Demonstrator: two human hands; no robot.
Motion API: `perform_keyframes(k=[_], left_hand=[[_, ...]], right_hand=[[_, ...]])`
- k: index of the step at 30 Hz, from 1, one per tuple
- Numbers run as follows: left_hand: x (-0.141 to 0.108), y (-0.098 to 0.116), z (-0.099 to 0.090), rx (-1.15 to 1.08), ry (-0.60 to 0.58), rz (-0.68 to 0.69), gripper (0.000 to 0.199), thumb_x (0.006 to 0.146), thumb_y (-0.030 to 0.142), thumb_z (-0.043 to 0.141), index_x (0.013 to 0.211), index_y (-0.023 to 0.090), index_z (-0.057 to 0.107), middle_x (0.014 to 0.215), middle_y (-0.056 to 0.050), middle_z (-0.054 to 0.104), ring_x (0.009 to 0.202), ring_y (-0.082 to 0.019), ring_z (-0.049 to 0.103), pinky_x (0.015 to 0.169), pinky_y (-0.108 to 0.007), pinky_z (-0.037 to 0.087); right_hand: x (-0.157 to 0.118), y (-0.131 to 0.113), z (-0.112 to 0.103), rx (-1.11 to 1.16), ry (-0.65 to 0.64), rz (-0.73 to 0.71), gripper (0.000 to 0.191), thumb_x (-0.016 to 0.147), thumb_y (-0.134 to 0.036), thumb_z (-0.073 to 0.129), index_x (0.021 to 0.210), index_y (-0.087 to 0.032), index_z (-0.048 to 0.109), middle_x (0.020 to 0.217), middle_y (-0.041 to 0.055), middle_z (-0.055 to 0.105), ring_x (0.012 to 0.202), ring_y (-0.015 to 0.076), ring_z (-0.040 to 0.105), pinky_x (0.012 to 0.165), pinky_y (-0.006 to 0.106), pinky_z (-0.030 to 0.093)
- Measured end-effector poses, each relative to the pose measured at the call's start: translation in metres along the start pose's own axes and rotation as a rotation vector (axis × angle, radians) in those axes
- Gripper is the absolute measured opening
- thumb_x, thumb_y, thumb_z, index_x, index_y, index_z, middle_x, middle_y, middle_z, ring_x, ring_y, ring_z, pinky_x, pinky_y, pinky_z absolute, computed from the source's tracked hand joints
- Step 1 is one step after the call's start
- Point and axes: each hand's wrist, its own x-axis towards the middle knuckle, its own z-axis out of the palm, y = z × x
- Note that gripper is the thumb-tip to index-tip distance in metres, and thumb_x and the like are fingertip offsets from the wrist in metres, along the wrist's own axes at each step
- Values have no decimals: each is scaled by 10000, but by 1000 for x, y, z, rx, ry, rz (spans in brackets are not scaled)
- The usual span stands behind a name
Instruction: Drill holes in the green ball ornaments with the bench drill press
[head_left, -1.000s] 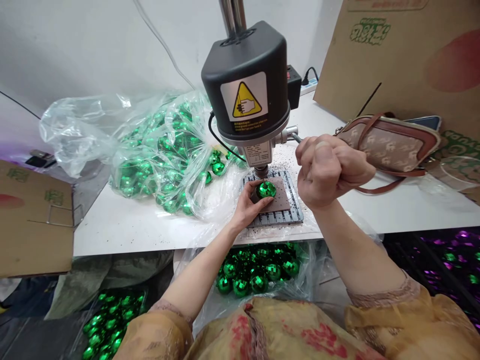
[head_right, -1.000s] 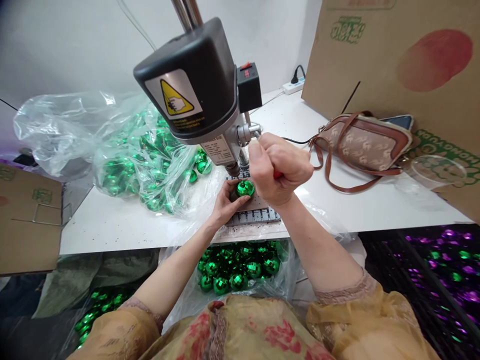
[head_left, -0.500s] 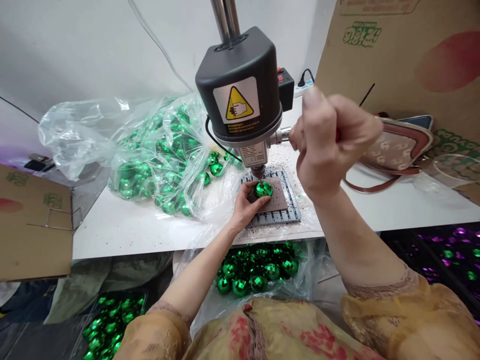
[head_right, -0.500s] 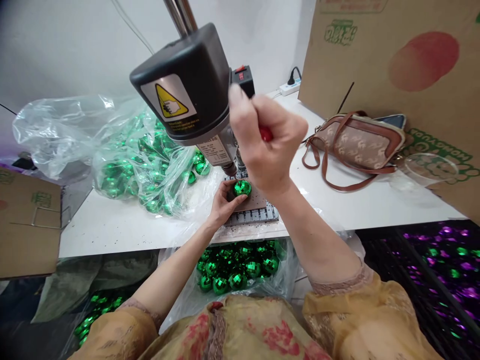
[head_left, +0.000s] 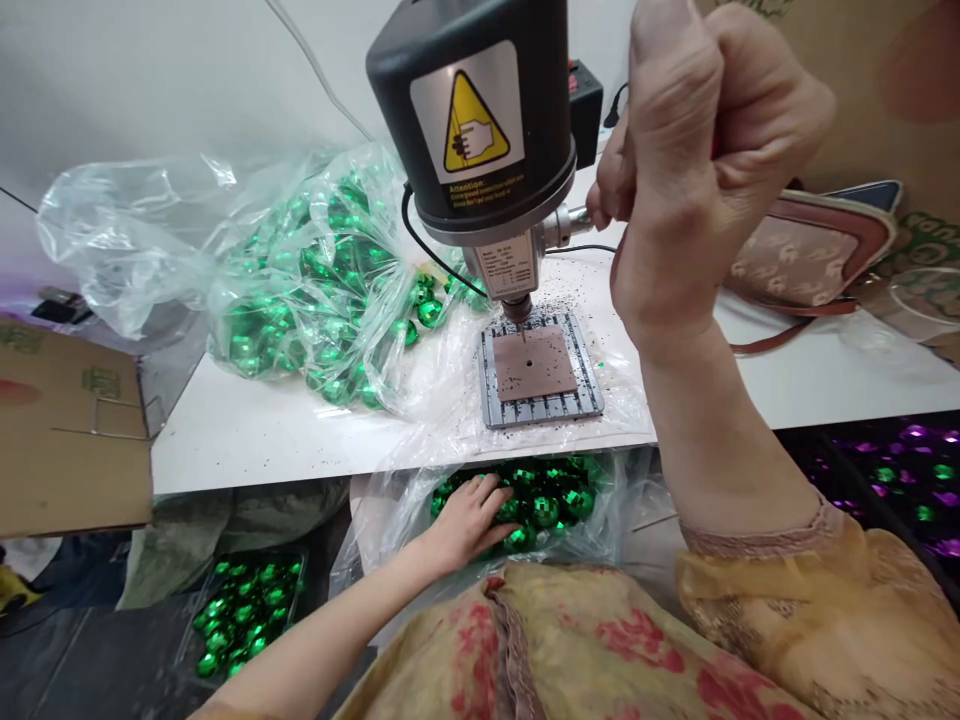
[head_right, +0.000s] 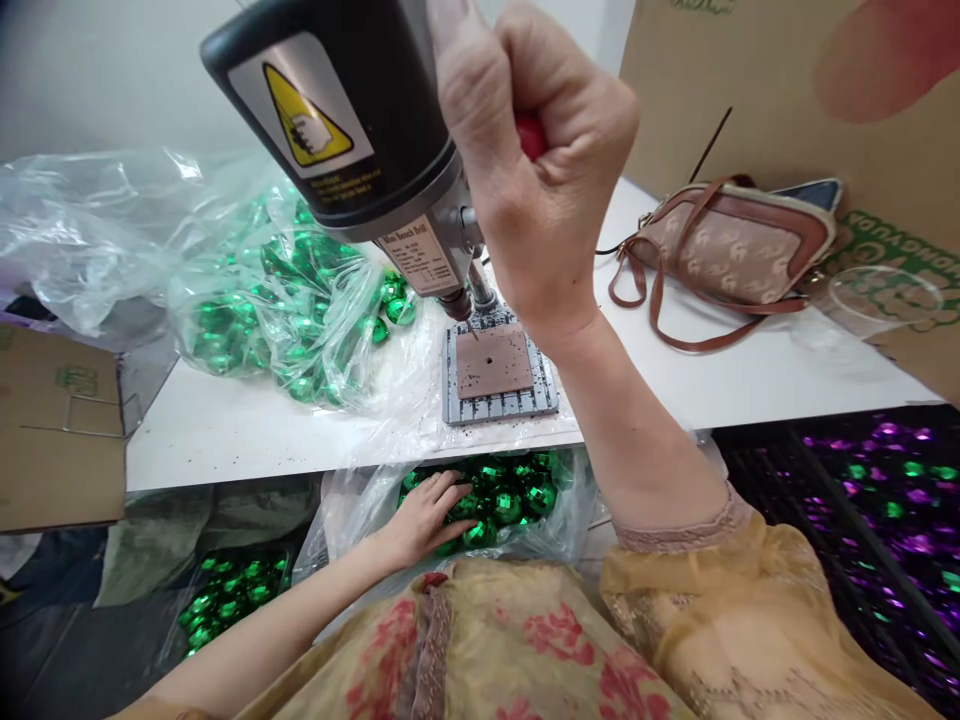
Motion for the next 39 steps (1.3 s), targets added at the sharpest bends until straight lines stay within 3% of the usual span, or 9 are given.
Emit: perform_keyframes(k=[3, 8, 12, 17, 19, 21, 27, 34, 39], left_hand=[[-15, -1, 0, 58, -97, -98, 447, 867, 433, 769, 1224, 220, 606, 1144, -116, 715, 870, -281, 731, 733, -392, 595], [25, -27, -38, -21, 379, 25, 277, 948, 154, 600, 1206, 252, 619, 1031, -70, 752, 861, -224, 735, 752, -353, 595], [93, -96, -75, 54, 586, -177, 262, 947, 78, 488, 1131, 203, 626, 958, -78, 716, 876, -223, 697, 785, -356, 565], [162, -188, -89, 146, 297, -505, 415, 817, 8, 570, 1189, 172, 651, 1224, -166, 651, 1165, -352, 606, 1027, -500, 483], [175, -207, -87, 110, 206, -530, 425, 761, 8, 648, 1144, 190, 680, 1223, -156, 638, 1182, -370, 590, 1033, -507, 475], [179, -216, -86, 0, 260, -553, 376, 728, 30, 708, 1060, 206, 701, 1148, -127, 636, 1126, -345, 610, 988, -468, 498], [166, -186, -98, -821, 742, -567, 397, 818, 356, 747, 1173, 237, 617, 899, -24, 630, 812, -183, 624, 700, -300, 524], [137, -98, -85, -1138, 544, -506, 504, 771, 514, 823, 1132, 206, 654, 1038, -58, 701, 895, -180, 670, 783, -301, 546], [146, -83, -57, -1103, 423, -442, 604, 765, 553, 835, 1210, 204, 624, 1067, -66, 703, 982, -198, 667, 883, -333, 546]], right_hand=[[0, 0, 2, -5, 16, 3, 424, 965, -194, 537, 636, -200, 269, 539, -57, 309, 442, 30, 357, 542, 258, 240], [1, 3, 2, 22, 52, -18, 463, 935, -304, 605, 605, -217, 292, 516, -56, 287, 427, 64, 333, 517, 297, 196], [1, 4, 3, -11, 62, -17, 514, 878, -454, 658, 569, -225, 316, 492, -56, 294, 428, 78, 323, 504, 314, 198], [0, 4, 3, -13, 78, -2, 520, 900, -409, 648, 566, -210, 302, 493, -65, 295, 422, 52, 337, 490, 289, 226], [0, 5, 3, -9, 82, -16, 537, 907, -397, 646, 559, -202, 287, 485, -70, 281, 422, 40, 333, 488, 276, 225], [0, 5, 3, -5, 69, -16, 551, 911, -396, 640, 554, -194, 272, 484, -71, 283, 431, 30, 334, 490, 265, 225], [-1, 5, 2, -14, 56, -12, 552, 924, -406, 621, 561, -177, 274, 489, -74, 296, 448, 15, 329, 487, 248, 212], [-1, 7, 1, -1, 47, -13, 536, 942, -379, 615, 577, -178, 277, 486, -71, 280, 442, 15, 323, 479, 245, 214], [-1, 4, 3, -18, 57, 14, 570, 917, -463, 629, 574, -194, 261, 493, -68, 245, 434, 27, 300, 472, 263, 203]])
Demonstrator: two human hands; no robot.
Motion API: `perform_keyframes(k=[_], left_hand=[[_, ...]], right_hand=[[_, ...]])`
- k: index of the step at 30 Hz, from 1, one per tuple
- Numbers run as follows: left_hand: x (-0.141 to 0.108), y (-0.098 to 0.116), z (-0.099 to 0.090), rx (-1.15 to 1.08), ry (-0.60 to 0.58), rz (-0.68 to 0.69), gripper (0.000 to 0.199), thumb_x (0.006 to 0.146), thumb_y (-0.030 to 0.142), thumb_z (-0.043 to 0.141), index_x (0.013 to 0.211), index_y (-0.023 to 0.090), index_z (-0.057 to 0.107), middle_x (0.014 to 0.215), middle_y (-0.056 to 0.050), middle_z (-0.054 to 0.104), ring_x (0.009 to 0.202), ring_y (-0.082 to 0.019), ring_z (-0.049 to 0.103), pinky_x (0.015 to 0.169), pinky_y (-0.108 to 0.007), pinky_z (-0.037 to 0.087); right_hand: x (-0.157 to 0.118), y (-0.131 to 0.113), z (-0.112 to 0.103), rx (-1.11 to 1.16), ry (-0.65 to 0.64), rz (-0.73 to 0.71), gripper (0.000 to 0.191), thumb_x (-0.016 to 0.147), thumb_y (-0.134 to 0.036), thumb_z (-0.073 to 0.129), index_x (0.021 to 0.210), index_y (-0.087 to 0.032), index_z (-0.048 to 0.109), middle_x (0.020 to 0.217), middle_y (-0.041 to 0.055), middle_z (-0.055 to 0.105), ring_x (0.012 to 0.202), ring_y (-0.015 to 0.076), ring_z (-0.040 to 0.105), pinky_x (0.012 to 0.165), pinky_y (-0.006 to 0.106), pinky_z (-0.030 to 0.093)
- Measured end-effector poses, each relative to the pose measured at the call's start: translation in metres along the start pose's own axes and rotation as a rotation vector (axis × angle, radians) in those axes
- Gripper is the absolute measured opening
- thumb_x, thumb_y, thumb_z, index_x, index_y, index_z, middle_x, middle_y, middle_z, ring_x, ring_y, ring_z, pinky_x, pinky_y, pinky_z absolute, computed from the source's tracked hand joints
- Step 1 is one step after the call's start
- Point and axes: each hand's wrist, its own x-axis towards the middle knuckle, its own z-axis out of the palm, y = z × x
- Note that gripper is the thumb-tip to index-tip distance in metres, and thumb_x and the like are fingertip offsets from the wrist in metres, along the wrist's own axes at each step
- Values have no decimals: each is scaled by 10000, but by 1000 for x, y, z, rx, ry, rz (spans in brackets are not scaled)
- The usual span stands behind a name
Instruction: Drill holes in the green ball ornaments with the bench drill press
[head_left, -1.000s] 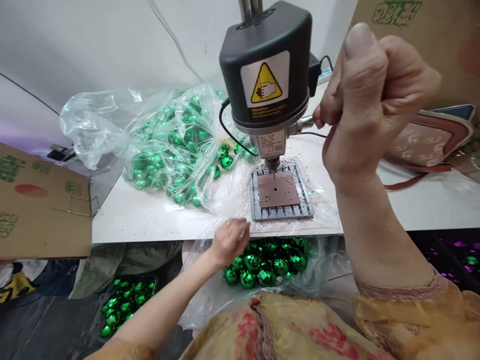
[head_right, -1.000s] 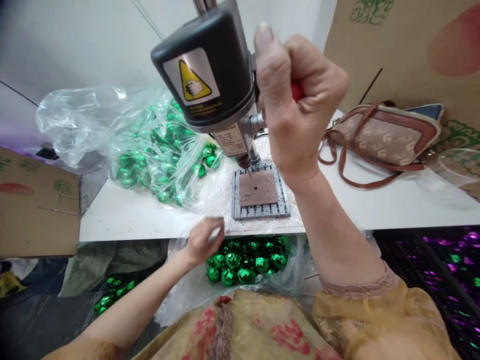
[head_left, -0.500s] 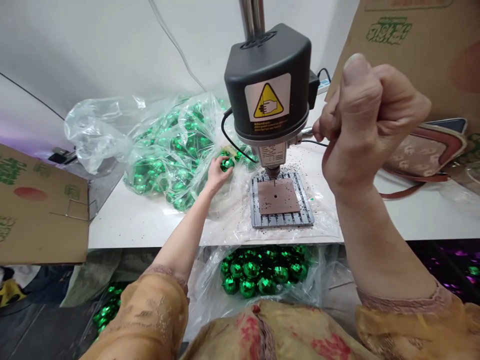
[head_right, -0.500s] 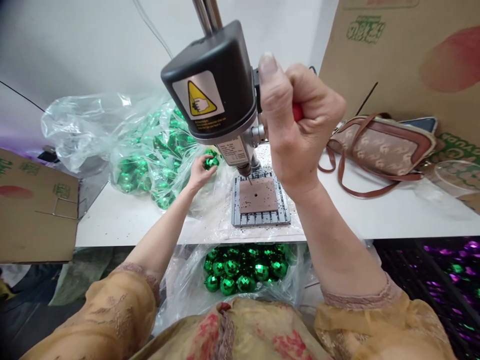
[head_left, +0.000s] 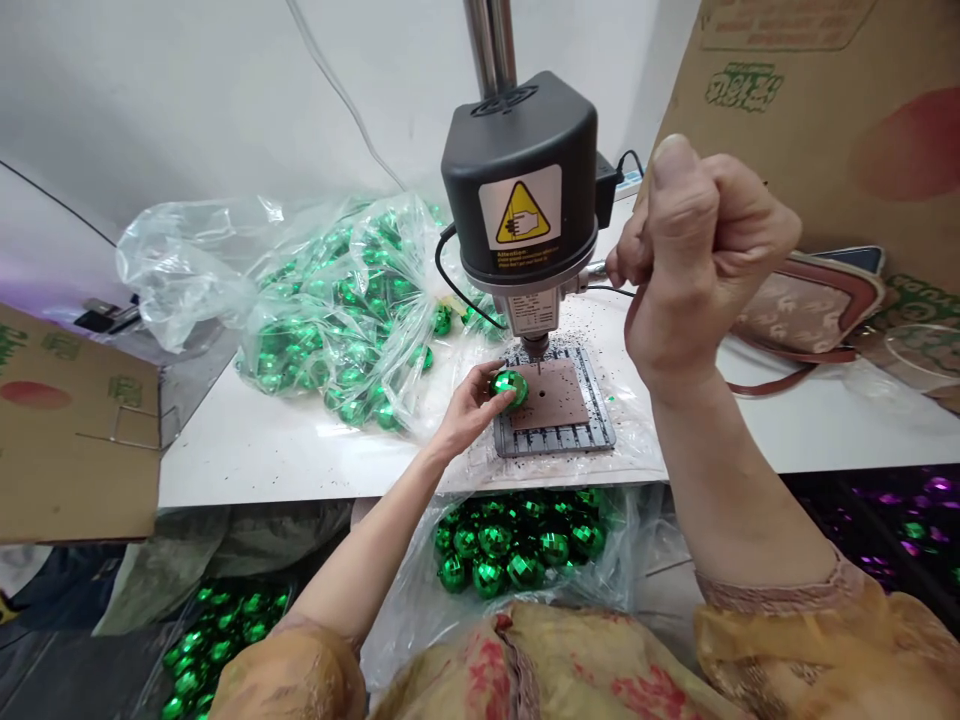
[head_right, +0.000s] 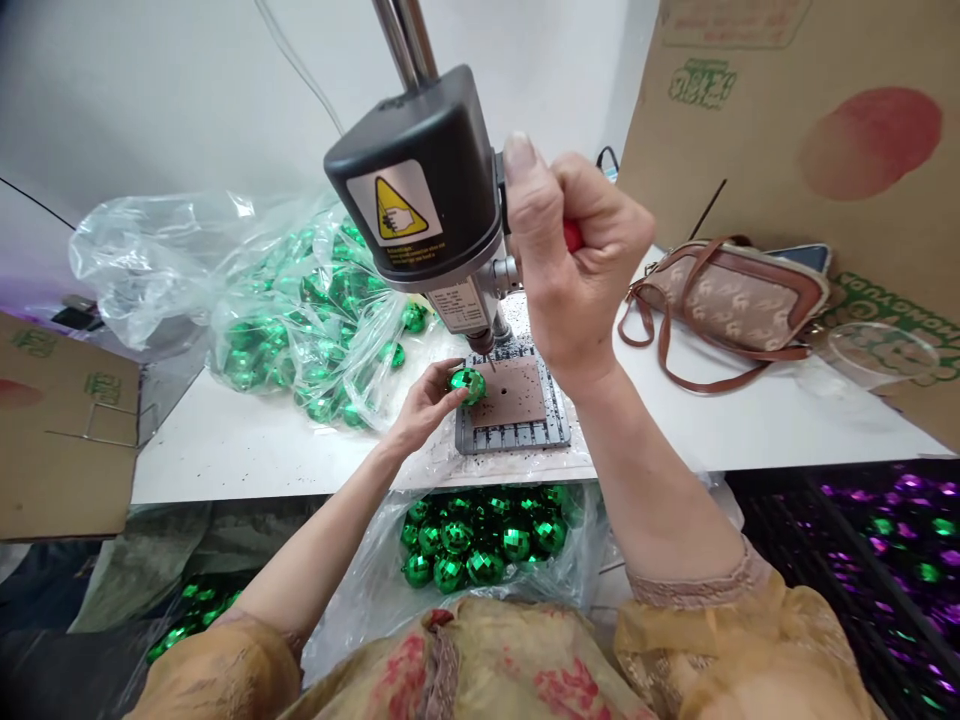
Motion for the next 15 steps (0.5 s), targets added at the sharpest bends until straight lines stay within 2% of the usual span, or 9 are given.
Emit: perform_keyframes(k=[6, 10, 15], left_hand=[[12, -14, 12, 51, 33, 30, 577, 767, 576, 827, 1136, 193, 605, 1073, -75, 694, 999, -207, 663, 895, -348, 542], [15, -15, 15, 121, 23, 50, 556, 786, 520, 828, 1179, 187, 619, 1101, -83, 697, 1006, -211, 653, 919, -362, 525], [17, -13, 20, 226, -12, 78, 542, 795, 478, 825, 1212, 191, 631, 1072, -76, 718, 963, -209, 656, 875, -351, 530]], right_hand=[[-4, -1, -2, -108, -5, 55, 532, 950, -473, 570, 593, -202, 283, 545, -56, 234, 461, 45, 305, 514, 260, 271], [-4, 0, -4, -129, -13, 73, 550, 944, -528, 563, 612, -213, 257, 559, -50, 230, 474, 56, 304, 518, 269, 309], [-3, 0, -5, -145, -39, 90, 560, 946, -562, 549, 625, -207, 257, 570, -47, 225, 482, 48, 300, 521, 263, 327]])
